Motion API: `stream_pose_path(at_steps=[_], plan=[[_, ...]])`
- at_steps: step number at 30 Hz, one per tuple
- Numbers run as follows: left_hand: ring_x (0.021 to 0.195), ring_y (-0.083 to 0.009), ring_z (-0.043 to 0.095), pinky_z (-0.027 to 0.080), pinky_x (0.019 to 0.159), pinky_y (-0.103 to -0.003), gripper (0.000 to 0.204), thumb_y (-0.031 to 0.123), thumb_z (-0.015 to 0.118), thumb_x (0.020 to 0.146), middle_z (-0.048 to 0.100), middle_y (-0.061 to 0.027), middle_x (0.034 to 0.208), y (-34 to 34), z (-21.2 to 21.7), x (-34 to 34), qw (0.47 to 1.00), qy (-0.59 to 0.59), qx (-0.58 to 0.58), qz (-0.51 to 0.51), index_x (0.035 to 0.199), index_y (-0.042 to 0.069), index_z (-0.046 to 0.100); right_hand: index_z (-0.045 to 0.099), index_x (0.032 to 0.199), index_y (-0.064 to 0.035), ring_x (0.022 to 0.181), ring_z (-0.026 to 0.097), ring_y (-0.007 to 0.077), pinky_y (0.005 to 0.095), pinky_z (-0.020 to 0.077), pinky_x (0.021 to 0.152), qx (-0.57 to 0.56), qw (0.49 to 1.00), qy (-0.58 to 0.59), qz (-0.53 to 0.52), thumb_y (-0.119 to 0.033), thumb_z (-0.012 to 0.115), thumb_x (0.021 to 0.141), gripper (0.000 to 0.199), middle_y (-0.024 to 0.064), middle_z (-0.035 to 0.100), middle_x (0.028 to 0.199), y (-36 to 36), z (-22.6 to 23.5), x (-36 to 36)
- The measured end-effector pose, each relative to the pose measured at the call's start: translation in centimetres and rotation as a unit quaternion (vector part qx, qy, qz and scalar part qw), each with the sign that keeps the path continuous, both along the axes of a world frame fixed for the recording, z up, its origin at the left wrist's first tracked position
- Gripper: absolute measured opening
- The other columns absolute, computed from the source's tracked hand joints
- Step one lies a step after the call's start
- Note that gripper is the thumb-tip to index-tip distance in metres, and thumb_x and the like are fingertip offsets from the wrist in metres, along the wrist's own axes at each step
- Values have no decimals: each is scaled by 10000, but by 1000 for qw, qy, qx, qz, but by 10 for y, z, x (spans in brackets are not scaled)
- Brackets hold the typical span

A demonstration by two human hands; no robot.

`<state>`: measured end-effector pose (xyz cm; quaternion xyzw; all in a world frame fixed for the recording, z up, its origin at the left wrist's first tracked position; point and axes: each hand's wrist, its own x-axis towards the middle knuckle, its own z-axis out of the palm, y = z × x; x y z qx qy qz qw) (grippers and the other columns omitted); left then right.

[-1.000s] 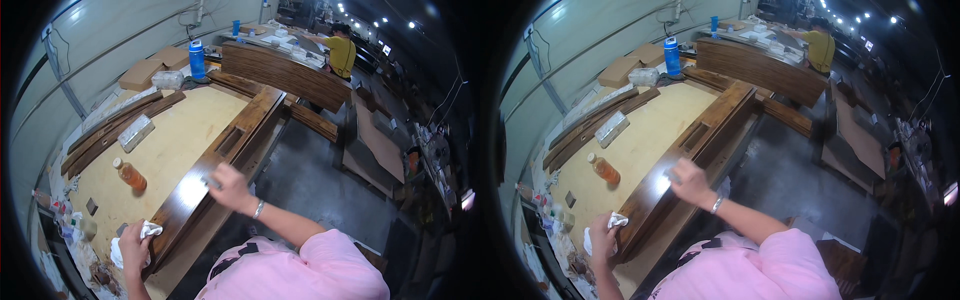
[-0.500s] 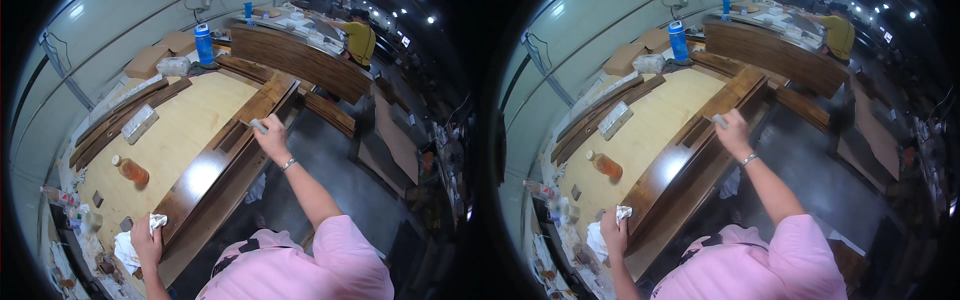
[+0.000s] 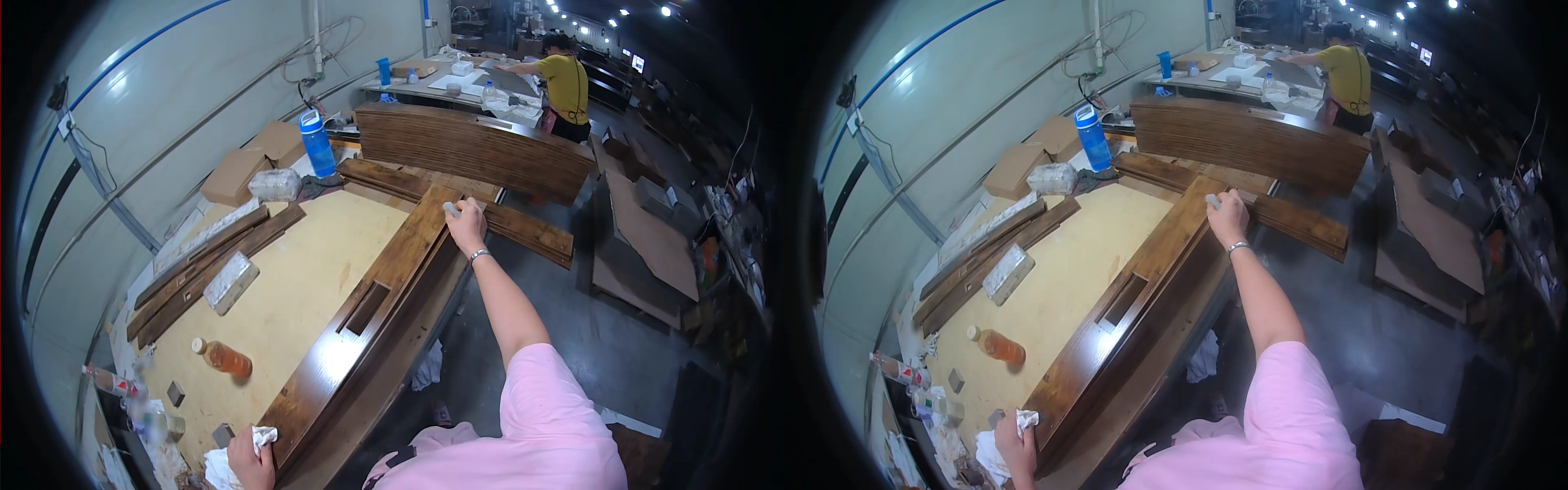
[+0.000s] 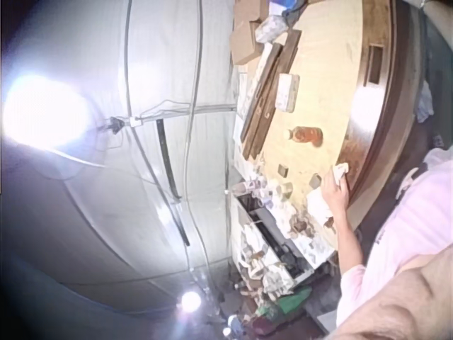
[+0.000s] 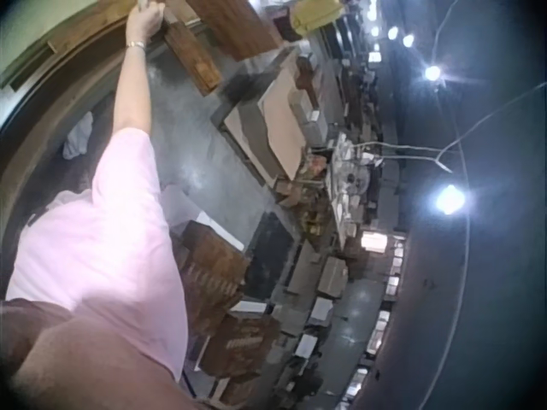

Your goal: The person sands a wooden board using a sanding block, pours liquid from a bottle onto a cloth, and wipes down the wooden board with the cloth.

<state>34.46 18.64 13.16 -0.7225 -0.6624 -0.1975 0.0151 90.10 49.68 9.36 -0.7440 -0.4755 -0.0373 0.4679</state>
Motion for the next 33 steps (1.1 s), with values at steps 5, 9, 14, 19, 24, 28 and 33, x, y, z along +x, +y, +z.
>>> stream_pose_path(at_steps=[5,9,14,19,24,28,33], plan=[[1009,-395,653,491,916,-441,301,278,634,959,708,-201,1059,7,2,1,998,34,53,-19,1140,51,716,729,901,-51,970,642,369,456,523,825,-29,999,-10,-37,-219,718,816,189,150,647,1030,33,6,44],[958,-390,647,491,866,-465,266,231,661,934,695,-201,1028,6,4,3,1000,10,19,8,1125,51,707,745,887,-56,975,654,365,456,529,830,-37,995,-7,-96,-240,707,841,193,187,693,987,44,18,52],[987,-288,662,496,854,-446,333,266,699,917,698,-190,1086,5,9,18,995,-67,40,-58,1181,64,683,740,920,-31,783,693,201,334,535,701,112,953,221,175,-217,759,833,206,96,731,839,24,43,-31],[1112,-387,579,437,979,-450,469,176,682,807,611,-196,1198,35,14,64,992,81,76,-53,1231,-8,606,663,1001,-22,755,672,117,284,564,687,4,803,333,494,-38,672,847,155,48,689,868,-74,66,-183],[1150,-358,575,435,1016,-422,459,18,686,785,605,-197,1219,35,27,79,975,-185,104,-64,1234,-29,600,636,1064,-10,880,641,95,276,553,793,-73,608,431,663,-46,690,813,259,25,672,923,-167,57,-302],[1020,-353,599,438,965,-443,276,-3,671,753,652,-179,1031,1,31,58,961,-230,151,-13,1026,-39,645,632,1040,-20,931,629,149,314,552,818,-105,598,381,697,-84,714,822,242,60,613,992,-201,56,-338],[1035,-256,603,451,975,-387,313,-58,613,791,648,-121,1074,-70,24,-27,904,-266,271,194,1102,-31,634,662,1083,-45,1123,572,370,421,516,951,-3,742,88,664,-101,727,741,352,177,584,1163,-220,42,-361]])
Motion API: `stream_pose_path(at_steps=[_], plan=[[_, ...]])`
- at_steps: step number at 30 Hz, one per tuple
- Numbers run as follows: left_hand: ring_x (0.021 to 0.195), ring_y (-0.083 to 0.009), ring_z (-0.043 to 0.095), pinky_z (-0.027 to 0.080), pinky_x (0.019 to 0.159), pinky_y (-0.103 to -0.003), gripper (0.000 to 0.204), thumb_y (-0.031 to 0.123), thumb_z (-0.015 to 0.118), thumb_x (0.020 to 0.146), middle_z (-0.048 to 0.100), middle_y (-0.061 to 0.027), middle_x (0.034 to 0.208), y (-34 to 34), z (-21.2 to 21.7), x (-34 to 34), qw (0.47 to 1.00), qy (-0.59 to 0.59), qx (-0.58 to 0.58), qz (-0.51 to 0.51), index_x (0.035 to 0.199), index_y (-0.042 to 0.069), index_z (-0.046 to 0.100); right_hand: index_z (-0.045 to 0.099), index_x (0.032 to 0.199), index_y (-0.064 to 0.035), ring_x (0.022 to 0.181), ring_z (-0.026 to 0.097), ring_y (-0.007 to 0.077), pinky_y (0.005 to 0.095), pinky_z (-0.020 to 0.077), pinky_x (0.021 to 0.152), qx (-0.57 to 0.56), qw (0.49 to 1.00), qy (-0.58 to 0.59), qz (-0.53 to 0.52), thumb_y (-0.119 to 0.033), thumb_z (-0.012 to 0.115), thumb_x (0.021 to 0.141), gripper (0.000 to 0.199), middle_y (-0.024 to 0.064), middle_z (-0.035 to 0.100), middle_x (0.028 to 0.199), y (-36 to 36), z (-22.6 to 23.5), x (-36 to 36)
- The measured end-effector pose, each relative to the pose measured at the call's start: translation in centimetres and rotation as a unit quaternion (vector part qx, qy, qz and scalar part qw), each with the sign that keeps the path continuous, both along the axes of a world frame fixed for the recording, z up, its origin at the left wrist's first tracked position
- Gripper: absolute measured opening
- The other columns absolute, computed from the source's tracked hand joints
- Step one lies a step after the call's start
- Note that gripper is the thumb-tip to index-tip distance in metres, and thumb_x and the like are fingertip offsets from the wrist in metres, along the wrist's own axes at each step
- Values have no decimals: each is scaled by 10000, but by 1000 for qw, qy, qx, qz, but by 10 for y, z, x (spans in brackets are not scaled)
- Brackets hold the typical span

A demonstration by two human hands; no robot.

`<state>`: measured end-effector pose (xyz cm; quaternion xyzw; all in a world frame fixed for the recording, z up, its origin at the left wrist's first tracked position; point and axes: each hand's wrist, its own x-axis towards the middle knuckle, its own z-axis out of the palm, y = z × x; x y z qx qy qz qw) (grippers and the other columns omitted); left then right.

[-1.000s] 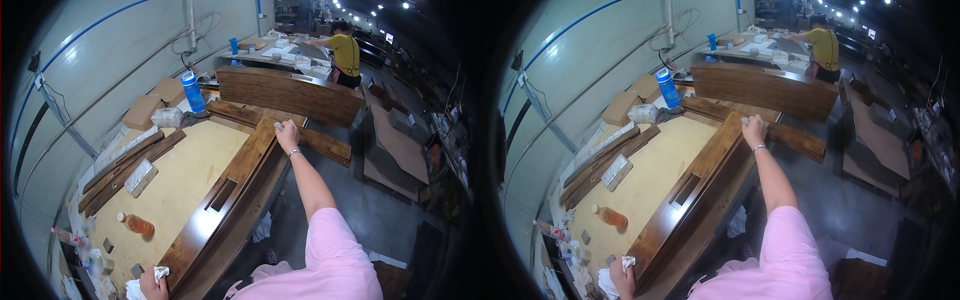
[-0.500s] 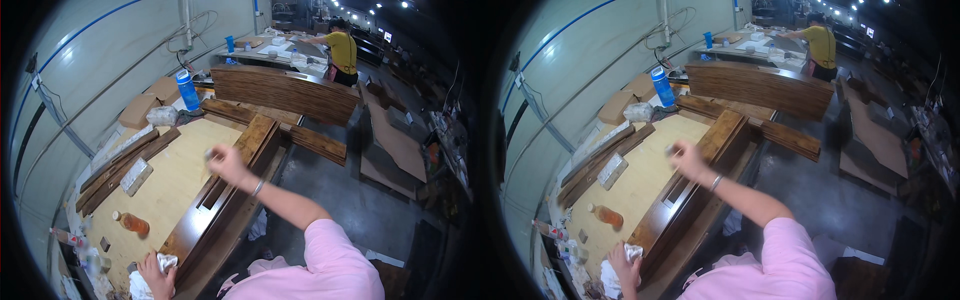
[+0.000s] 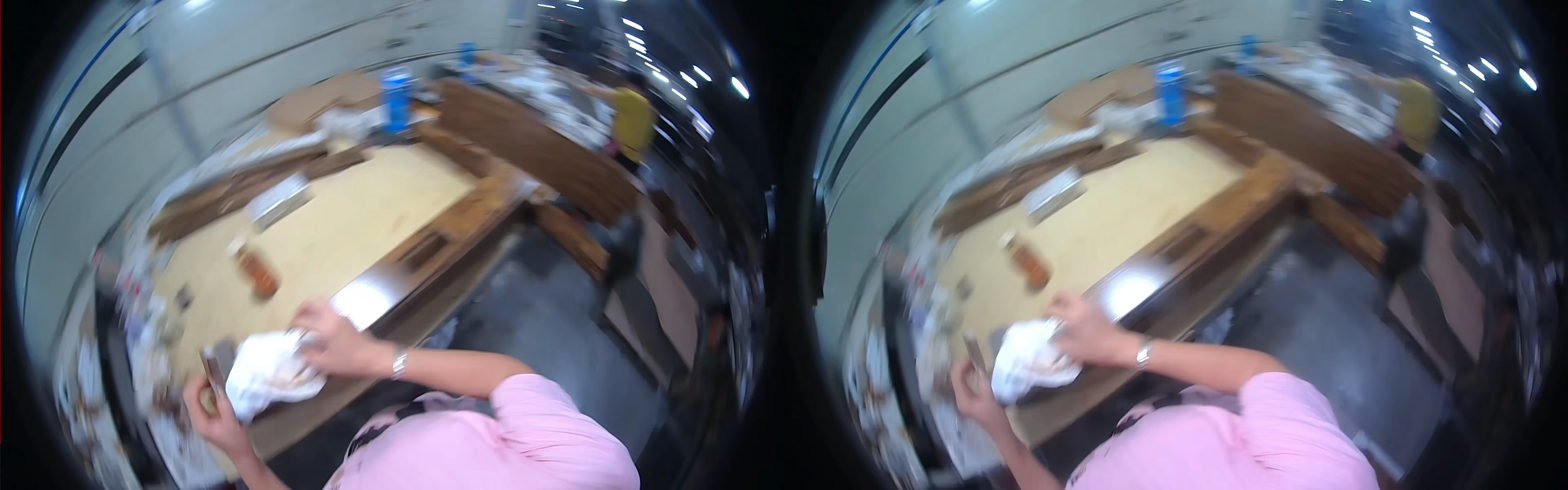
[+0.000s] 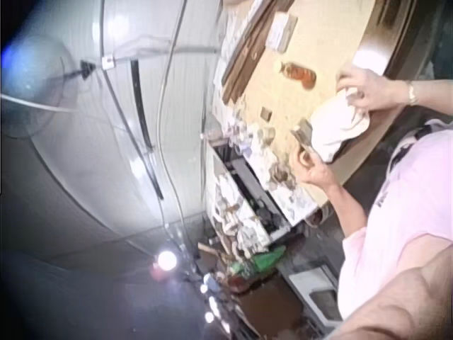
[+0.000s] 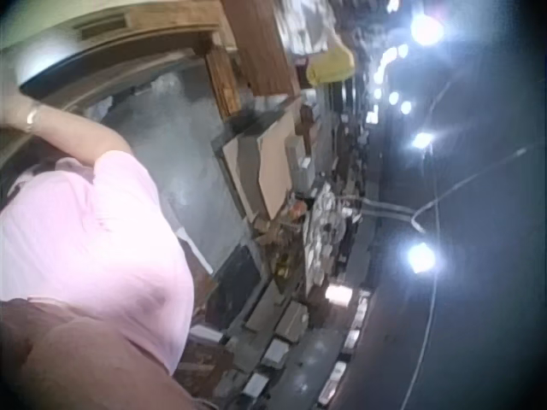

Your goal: The person sands a wooden board using a sanding block, pours liquid from a bottle onto a cloth, and wipes down the wooden board with the cloth.

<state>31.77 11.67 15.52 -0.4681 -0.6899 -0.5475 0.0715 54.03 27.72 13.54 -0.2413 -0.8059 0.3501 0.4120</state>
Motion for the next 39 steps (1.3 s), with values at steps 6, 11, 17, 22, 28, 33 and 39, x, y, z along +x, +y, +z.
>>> stream_pose_path(at_steps=[6,11,17,22,28,33,39], plan=[[941,-260,622,482,883,-373,312,24,701,792,673,-110,1004,-79,-64,-154,973,2,-32,230,1102,-1,674,685,1086,-21,984,576,346,430,492,830,122,980,-151,-51,-157,758,722,396,172,599,1077,-7,6,1],[919,-333,620,480,845,-425,272,105,731,760,666,-125,913,-133,-152,-183,939,25,-173,298,1021,36,701,675,1101,-71,1154,506,399,454,454,913,215,955,-200,-49,-229,777,699,443,180,528,1299,-21,2,-14],[1032,-344,605,487,889,-455,344,199,731,794,660,-140,965,-117,-180,-180,871,35,-351,341,1105,61,685,548,1425,-190,1255,488,446,510,434,1047,204,957,-190,77,-273,818,656,819,220,387,1525,-42,21,-41],[1086,-325,597,450,1000,-412,365,88,684,861,653,-186,1131,-81,-164,-206,977,-28,-91,193,1194,-51,635,515,1394,-125,1078,576,363,476,465,906,244,940,-192,142,-285,761,738,719,185,567,1237,-57,-1,-79],[1062,-277,613,454,985,-372,279,-11,590,899,661,-147,1111,-24,-29,-98,996,-41,-73,17,1171,-55,629,644,950,-53,1017,566,304,407,481,834,219,954,-204,18,-117,701,720,245,127,571,1028,-41,10,-43],[1115,-306,601,424,1031,-393,304,6,595,883,646,-163,1166,26,-5,-52,975,40,-168,-141,1182,-41,628,564,1203,42,1263,483,469,492,426,1053,222,965,-114,-81,-54,665,745,479,265,508,1350,-32,4,-29],[1079,-360,621,466,966,-432,313,132,629,909,677,-192,1122,71,-27,-44,899,38,-387,-201,1191,-1,658,518,1316,20,1375,428,451,506,357,1152,222,953,-205,-37,-51,655,780,558,262,473,1440,-54,-40,-9]])
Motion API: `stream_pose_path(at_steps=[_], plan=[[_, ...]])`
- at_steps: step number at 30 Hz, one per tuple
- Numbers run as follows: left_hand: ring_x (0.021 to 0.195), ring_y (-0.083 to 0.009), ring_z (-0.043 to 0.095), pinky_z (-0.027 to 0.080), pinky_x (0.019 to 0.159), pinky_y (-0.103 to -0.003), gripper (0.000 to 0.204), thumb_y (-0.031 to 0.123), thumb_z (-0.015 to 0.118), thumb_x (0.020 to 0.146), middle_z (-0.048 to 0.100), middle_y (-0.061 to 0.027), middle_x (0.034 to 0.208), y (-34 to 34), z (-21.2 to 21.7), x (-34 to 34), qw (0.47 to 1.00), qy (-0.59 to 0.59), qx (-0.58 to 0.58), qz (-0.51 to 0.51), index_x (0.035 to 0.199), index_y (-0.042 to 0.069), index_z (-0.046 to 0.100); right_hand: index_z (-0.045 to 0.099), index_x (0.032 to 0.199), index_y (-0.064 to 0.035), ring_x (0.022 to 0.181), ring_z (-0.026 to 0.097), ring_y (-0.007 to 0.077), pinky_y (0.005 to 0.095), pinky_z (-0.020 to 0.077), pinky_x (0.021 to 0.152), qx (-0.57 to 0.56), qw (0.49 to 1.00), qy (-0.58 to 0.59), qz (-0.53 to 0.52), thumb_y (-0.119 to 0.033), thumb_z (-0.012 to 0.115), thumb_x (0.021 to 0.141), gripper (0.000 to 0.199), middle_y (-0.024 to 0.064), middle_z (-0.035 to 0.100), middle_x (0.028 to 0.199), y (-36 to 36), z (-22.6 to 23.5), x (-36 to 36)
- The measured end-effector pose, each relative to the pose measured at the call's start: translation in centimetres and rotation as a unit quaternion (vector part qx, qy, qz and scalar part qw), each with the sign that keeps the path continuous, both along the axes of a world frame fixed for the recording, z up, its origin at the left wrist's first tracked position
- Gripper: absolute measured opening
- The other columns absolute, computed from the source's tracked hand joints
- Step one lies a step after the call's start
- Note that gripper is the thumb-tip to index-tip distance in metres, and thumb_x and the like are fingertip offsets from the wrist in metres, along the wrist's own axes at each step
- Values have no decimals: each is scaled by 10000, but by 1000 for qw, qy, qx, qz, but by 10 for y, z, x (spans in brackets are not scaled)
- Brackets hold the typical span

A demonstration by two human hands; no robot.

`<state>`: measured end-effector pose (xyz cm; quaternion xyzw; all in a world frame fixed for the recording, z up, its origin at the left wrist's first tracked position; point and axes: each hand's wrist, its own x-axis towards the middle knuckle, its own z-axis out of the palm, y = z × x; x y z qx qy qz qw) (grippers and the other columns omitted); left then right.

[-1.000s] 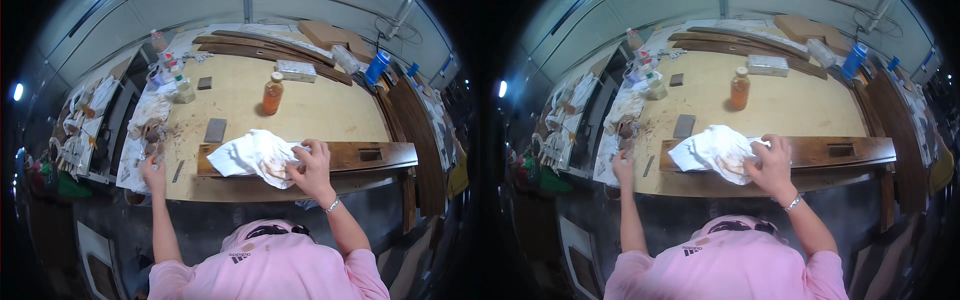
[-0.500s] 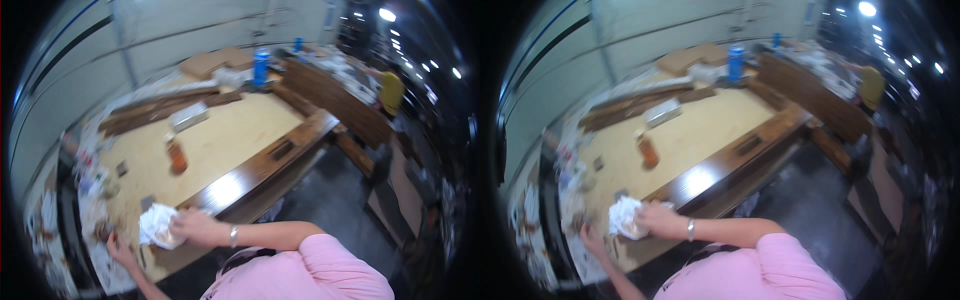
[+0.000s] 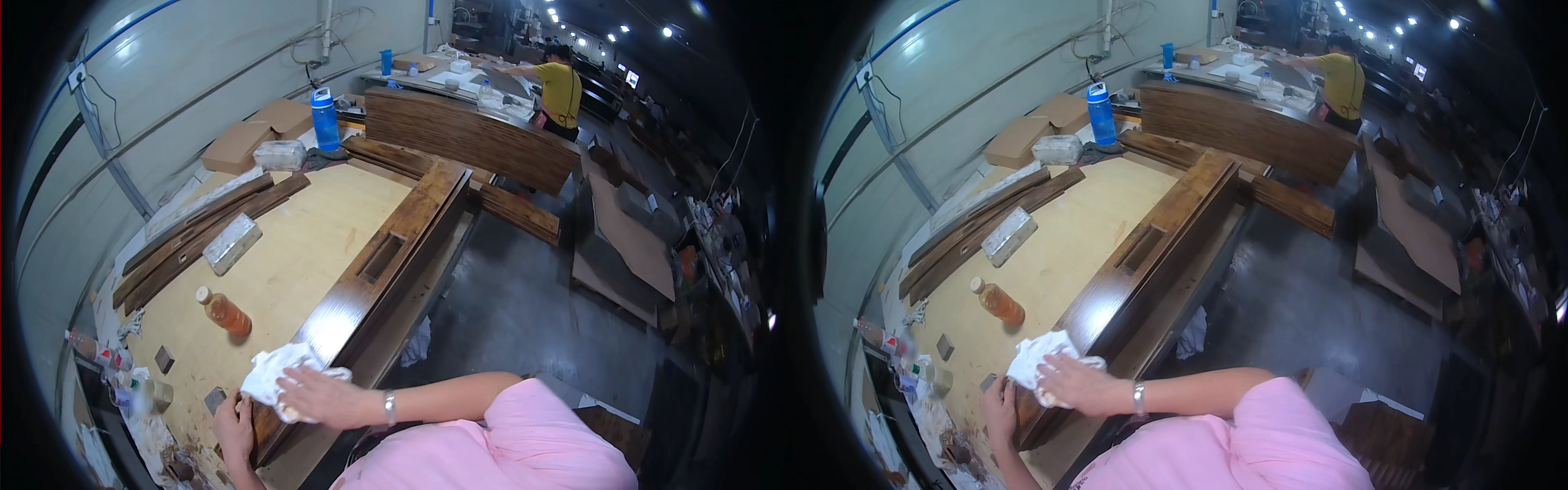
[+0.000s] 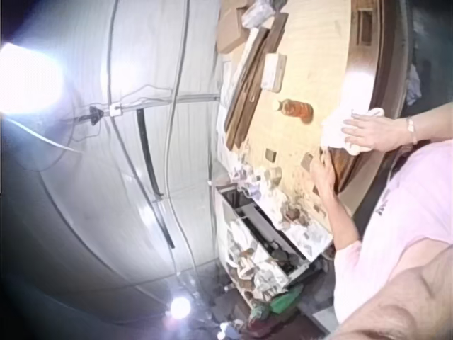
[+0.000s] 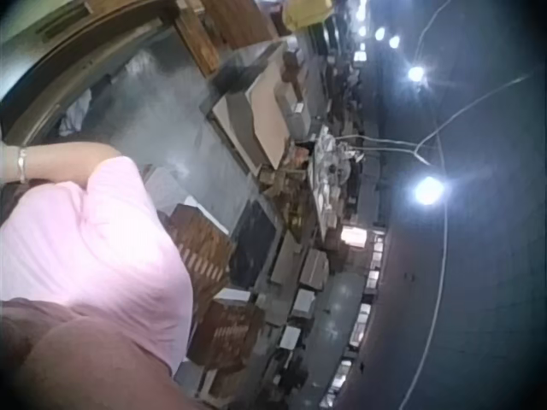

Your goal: The person sands a wooden board using a sanding block, pours liquid from a bottle onto a cloth, and wipes down the wooden board with the cloth.

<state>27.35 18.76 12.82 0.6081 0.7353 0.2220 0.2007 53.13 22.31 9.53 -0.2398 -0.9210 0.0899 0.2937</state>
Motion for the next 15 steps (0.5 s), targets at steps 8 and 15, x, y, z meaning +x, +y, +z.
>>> stream_pose_path(at_steps=[8,15], plan=[[987,-374,668,503,890,-430,298,217,615,942,710,-210,1037,-8,-9,-3,998,26,61,-12,1128,-2,693,623,1181,38,1159,609,395,465,481,1032,111,937,46,-327,37,584,773,410,239,636,1231,90,13,190],[984,-378,675,512,874,-414,304,220,605,952,702,-231,1042,-4,-6,3,999,24,38,-7,1112,-22,692,625,1186,27,1276,568,364,476,442,1093,-17,985,154,-74,-18,626,759,430,214,615,1303,19,5,28]])
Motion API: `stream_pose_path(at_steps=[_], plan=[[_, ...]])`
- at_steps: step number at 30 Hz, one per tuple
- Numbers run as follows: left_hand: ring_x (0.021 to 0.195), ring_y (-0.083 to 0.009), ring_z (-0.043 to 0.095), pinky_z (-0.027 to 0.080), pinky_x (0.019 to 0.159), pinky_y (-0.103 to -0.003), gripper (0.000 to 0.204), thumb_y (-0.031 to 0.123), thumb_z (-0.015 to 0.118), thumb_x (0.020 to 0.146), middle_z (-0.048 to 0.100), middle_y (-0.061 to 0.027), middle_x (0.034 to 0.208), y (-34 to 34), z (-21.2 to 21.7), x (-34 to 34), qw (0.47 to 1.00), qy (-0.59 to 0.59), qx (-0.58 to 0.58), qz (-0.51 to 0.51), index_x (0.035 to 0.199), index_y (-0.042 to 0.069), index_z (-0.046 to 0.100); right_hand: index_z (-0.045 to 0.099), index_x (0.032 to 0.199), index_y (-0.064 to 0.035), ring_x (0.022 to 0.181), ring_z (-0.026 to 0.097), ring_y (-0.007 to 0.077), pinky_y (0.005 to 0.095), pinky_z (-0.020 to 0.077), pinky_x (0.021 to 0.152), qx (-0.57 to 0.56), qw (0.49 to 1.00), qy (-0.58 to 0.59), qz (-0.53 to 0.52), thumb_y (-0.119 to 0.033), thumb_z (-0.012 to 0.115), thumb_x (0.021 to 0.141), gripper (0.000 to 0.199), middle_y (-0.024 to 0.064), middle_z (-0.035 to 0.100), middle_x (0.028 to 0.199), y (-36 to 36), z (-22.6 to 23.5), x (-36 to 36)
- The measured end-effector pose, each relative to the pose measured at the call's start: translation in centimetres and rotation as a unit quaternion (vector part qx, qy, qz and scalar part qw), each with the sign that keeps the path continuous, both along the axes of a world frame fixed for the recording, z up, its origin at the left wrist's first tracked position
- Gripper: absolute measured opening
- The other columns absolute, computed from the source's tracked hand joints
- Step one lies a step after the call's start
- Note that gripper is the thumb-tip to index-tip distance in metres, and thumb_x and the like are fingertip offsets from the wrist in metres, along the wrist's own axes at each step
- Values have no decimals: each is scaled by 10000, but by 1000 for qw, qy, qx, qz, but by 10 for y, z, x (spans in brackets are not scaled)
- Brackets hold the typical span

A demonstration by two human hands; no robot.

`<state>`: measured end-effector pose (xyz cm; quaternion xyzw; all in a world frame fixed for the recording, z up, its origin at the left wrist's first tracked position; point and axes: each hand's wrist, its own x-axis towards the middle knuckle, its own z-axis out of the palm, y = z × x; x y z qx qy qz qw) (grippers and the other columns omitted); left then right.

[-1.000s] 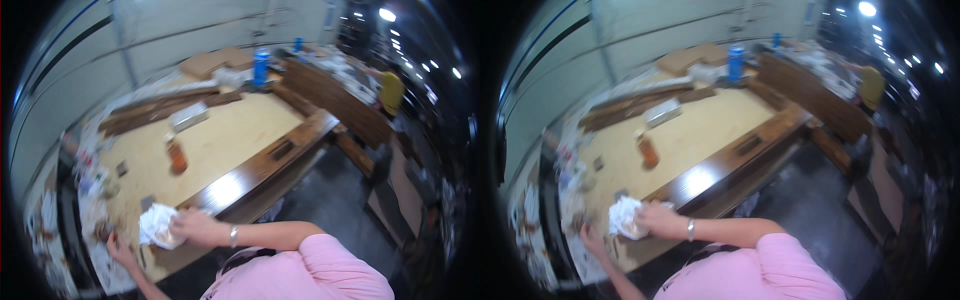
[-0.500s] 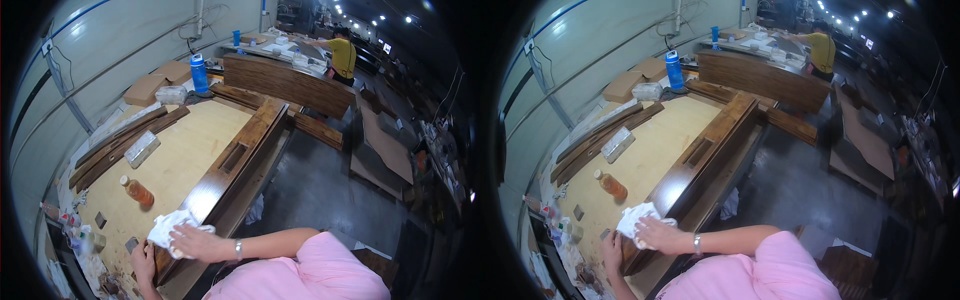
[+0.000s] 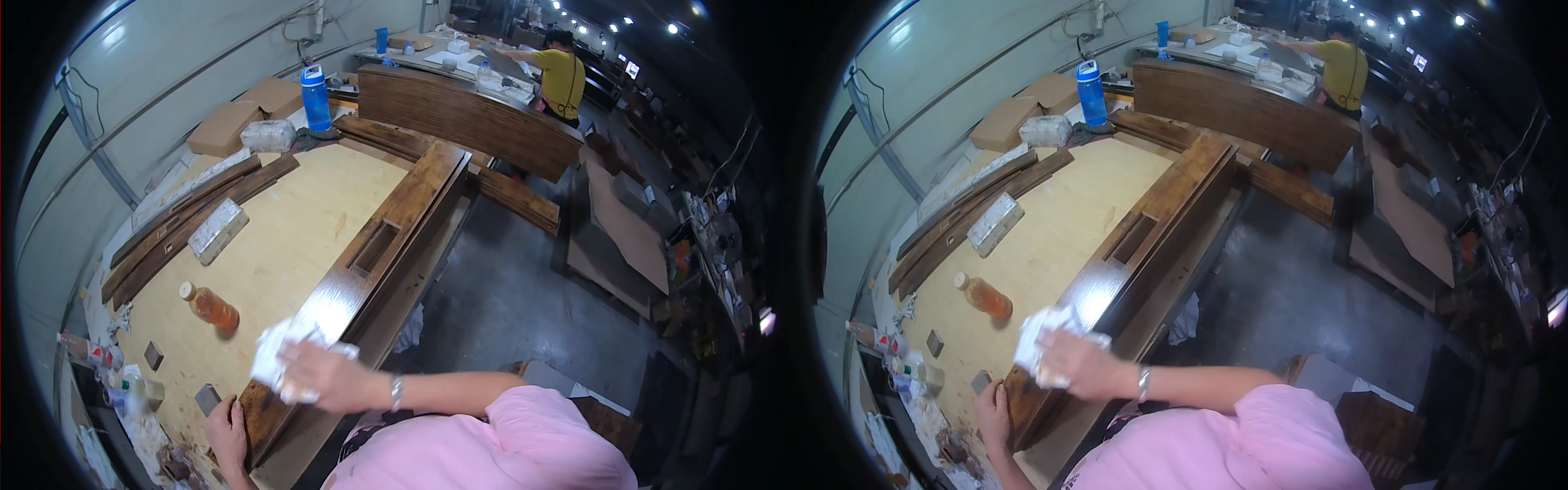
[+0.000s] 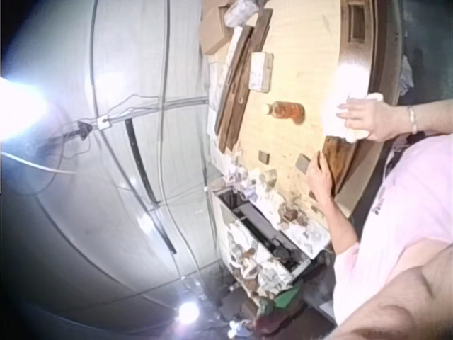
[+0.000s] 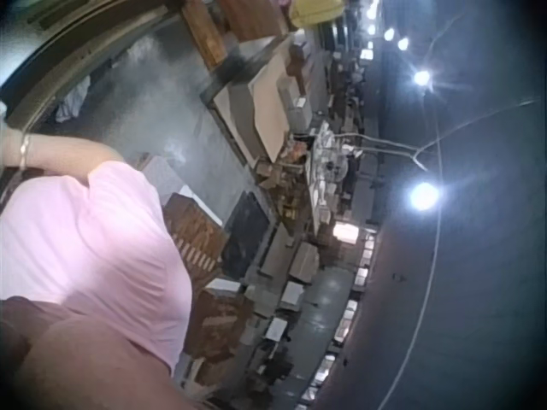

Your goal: The person sands a wooden board using a sanding block, pours liquid from a bottle onto a cloth, and wipes down the wooden board with the cloth.

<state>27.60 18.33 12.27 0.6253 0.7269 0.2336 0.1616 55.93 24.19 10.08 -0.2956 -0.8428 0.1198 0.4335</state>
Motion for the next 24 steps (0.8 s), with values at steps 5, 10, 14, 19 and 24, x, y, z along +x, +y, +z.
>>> stream_pose_path(at_steps=[5,10,14,19,24], plan=[[989,-371,678,511,883,-412,302,215,598,959,705,-226,1048,-4,1,0,1000,17,-6,5,1123,-21,691,619,1240,12,1243,589,355,465,457,1083,79,995,-37,42,-40,618,800,443,201,600,1321,16,-17,42],[1000,-351,684,512,894,-400,303,209,599,960,711,-217,1056,-1,2,0,1000,-4,8,14,1133,-22,691,636,1223,13,1219,615,370,459,481,1063,142,957,-114,-225,27,583,839,387,217,649,1266,102,-22,200],[996,-355,683,513,889,-402,302,217,592,964,711,-216,1054,1,2,0,1000,-2,2,6,1132,-13,694,674,1089,-21,1018,669,375,486,534,846,-62,888,-98,-444,-42,641,827,265,233,673,1113,142,6,255],[1002,-356,682,513,892,-402,307,228,580,972,711,-215,1057,-3,1,-2,1000,11,-19,9,1133,-6,696,643,875,-50,993,612,361,445,499,895,11,995,20,-95,-277,764,792,270,173,658,1048,77,49,97],[1023,-356,679,509,909,-400,300,215,569,977,711,-213,1062,-2,7,2,1000,23,-13,-5,1146,1,693,631,874,-39,976,612,362,455,490,869,31,996,-29,-73,-163,707,826,153,162,643,989,54,11,65]])
